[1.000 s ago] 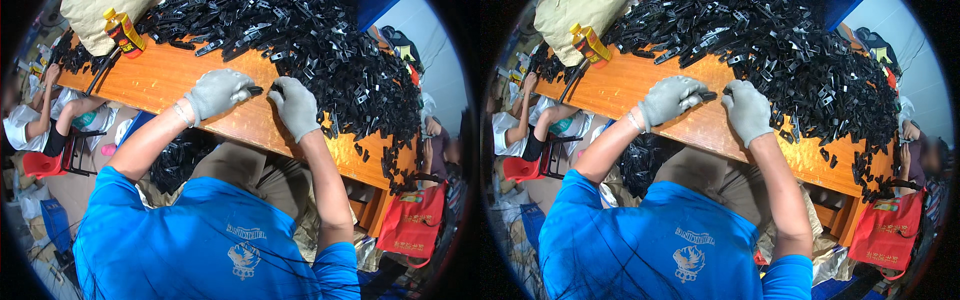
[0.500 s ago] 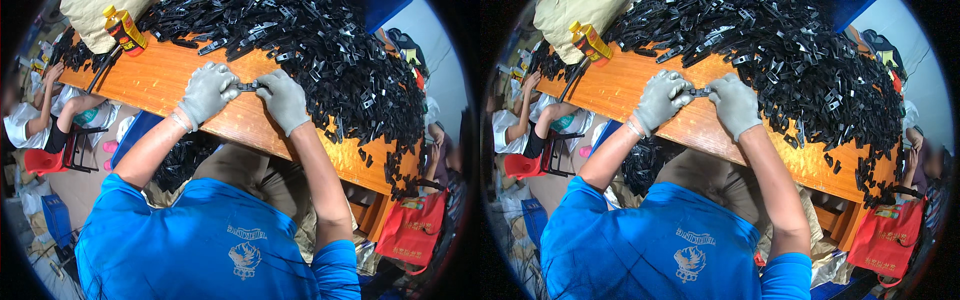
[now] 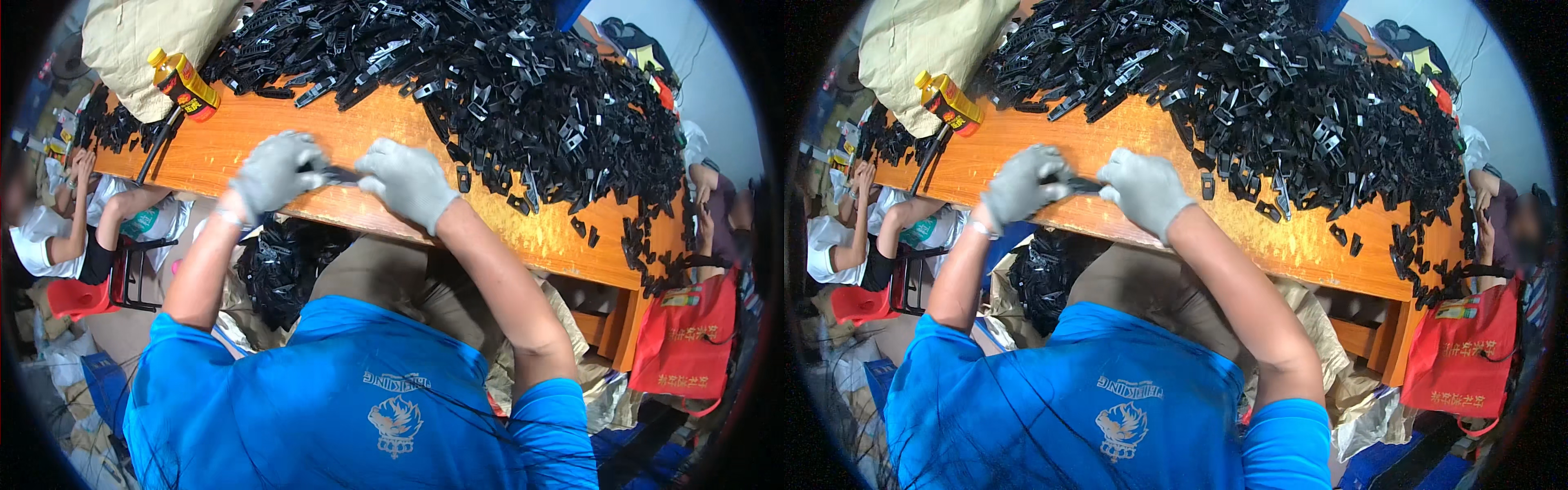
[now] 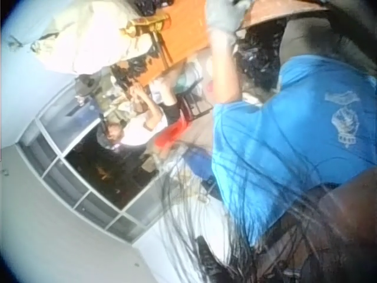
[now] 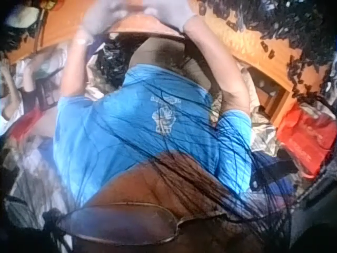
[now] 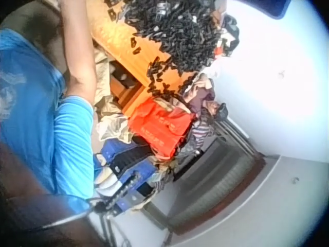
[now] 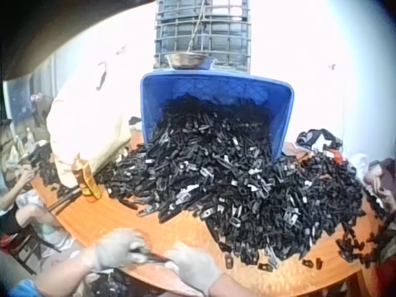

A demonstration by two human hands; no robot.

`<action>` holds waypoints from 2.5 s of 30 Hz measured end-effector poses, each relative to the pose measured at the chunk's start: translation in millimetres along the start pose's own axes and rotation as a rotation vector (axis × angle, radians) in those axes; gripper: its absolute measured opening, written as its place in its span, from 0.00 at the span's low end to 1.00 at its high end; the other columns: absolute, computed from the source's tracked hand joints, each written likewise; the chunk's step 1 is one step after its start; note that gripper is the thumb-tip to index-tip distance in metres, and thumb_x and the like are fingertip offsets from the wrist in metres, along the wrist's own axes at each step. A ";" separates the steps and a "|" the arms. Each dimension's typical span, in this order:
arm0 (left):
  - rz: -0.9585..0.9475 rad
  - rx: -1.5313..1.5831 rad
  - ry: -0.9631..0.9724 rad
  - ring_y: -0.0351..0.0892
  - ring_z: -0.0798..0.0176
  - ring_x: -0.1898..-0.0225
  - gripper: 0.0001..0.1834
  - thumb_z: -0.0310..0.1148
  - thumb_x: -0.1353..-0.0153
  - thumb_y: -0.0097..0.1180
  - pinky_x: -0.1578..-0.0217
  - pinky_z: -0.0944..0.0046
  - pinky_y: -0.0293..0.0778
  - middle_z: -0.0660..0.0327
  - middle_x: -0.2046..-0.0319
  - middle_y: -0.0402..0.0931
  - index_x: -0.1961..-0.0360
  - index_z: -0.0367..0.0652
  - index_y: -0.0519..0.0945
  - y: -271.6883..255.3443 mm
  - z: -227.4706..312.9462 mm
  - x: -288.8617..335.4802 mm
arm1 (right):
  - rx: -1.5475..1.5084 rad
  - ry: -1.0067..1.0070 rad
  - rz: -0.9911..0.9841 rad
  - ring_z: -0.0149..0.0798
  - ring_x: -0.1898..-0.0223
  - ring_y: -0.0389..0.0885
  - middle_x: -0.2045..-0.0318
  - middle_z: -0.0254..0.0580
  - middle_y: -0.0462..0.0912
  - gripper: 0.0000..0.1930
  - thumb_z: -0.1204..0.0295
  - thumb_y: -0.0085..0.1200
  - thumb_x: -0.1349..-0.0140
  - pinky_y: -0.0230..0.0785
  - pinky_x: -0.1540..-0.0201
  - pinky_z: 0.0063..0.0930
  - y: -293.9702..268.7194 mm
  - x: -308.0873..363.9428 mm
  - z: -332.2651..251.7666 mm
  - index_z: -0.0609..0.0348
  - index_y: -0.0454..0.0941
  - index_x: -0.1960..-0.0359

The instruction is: The person assembles plastic components by picking up individual plastic pieces from a pile, fitting and snapping them together with gloved hands, and placing the assembled parts on the table.

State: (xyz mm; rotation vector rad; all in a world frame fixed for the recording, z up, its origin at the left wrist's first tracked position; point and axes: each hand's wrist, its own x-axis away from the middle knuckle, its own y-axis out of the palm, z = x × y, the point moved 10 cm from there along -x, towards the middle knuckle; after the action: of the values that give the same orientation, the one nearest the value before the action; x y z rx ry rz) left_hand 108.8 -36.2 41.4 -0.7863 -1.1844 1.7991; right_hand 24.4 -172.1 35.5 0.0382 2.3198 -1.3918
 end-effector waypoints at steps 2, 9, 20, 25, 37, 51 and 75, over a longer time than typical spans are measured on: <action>-0.162 0.050 0.006 0.86 0.46 0.51 0.15 0.34 0.42 0.73 0.46 0.49 0.80 0.55 0.57 0.86 0.53 0.46 0.89 -11.7 -23.2 25.7 | -0.090 0.058 0.005 0.49 0.57 0.88 0.58 0.39 0.84 0.07 0.64 0.67 0.35 0.82 0.57 0.46 -25.6 22.4 -3.9 0.49 0.87 0.60; 0.179 0.105 0.128 0.85 0.46 0.43 0.19 0.35 0.28 0.61 0.39 0.50 0.78 0.51 0.45 0.86 0.39 0.46 0.84 -17.9 44.4 -45.6 | 0.333 0.512 0.068 0.52 0.59 0.90 0.54 0.46 0.87 0.10 0.62 0.66 0.33 0.84 0.56 0.46 -92.1 55.4 61.0 0.50 0.89 0.55; 0.195 0.081 -0.102 0.84 0.40 0.56 0.11 0.39 0.34 0.66 0.54 0.44 0.78 0.50 0.61 0.85 0.62 0.42 0.84 32.3 78.5 -130.8 | 0.510 0.374 -0.302 0.53 0.59 0.93 0.58 0.52 0.89 0.11 0.73 0.54 0.30 0.87 0.58 0.47 -56.3 22.4 62.4 0.57 0.89 0.53; 0.147 0.175 -0.142 0.84 0.40 0.57 0.13 0.39 0.37 0.70 0.56 0.45 0.78 0.49 0.63 0.84 0.61 0.42 0.82 29.6 56.6 -95.9 | 0.472 0.235 -0.130 0.51 0.66 0.91 0.65 0.44 0.87 0.04 0.70 0.58 0.32 0.83 0.64 0.47 -48.8 26.4 44.1 0.50 0.85 0.60; 0.510 -0.007 0.130 0.84 0.46 0.50 0.15 0.36 0.34 0.67 0.44 0.50 0.77 0.55 0.53 0.86 0.48 0.46 0.87 -3.6 62.7 -27.9 | -0.040 0.209 0.395 0.51 0.60 0.88 0.60 0.45 0.87 0.06 0.74 0.64 0.37 0.80 0.58 0.41 -69.1 37.9 16.8 0.54 0.88 0.59; 0.271 0.453 -0.036 0.84 0.45 0.59 0.15 0.32 0.38 0.71 0.56 0.50 0.80 0.51 0.61 0.85 0.51 0.41 0.86 16.6 74.0 -12.3 | -0.774 0.649 0.241 0.37 0.58 0.88 0.58 0.45 0.88 0.12 0.81 0.60 0.34 0.80 0.58 0.33 -25.2 65.0 30.1 0.65 0.88 0.51; 0.449 0.091 -0.164 0.80 0.46 0.51 0.13 0.32 0.39 0.70 0.46 0.48 0.76 0.55 0.57 0.84 0.53 0.44 0.87 10.0 30.6 -26.1 | 0.216 0.352 0.051 0.51 0.59 0.89 0.57 0.45 0.84 0.08 0.65 0.67 0.34 0.82 0.56 0.47 -38.5 9.9 34.7 0.50 0.89 0.56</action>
State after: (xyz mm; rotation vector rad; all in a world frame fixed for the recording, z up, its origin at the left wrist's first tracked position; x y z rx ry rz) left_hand 92.5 -74.1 44.8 -0.9179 -1.0768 2.3058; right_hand 18.3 -222.5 49.9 0.4365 2.4053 -1.7182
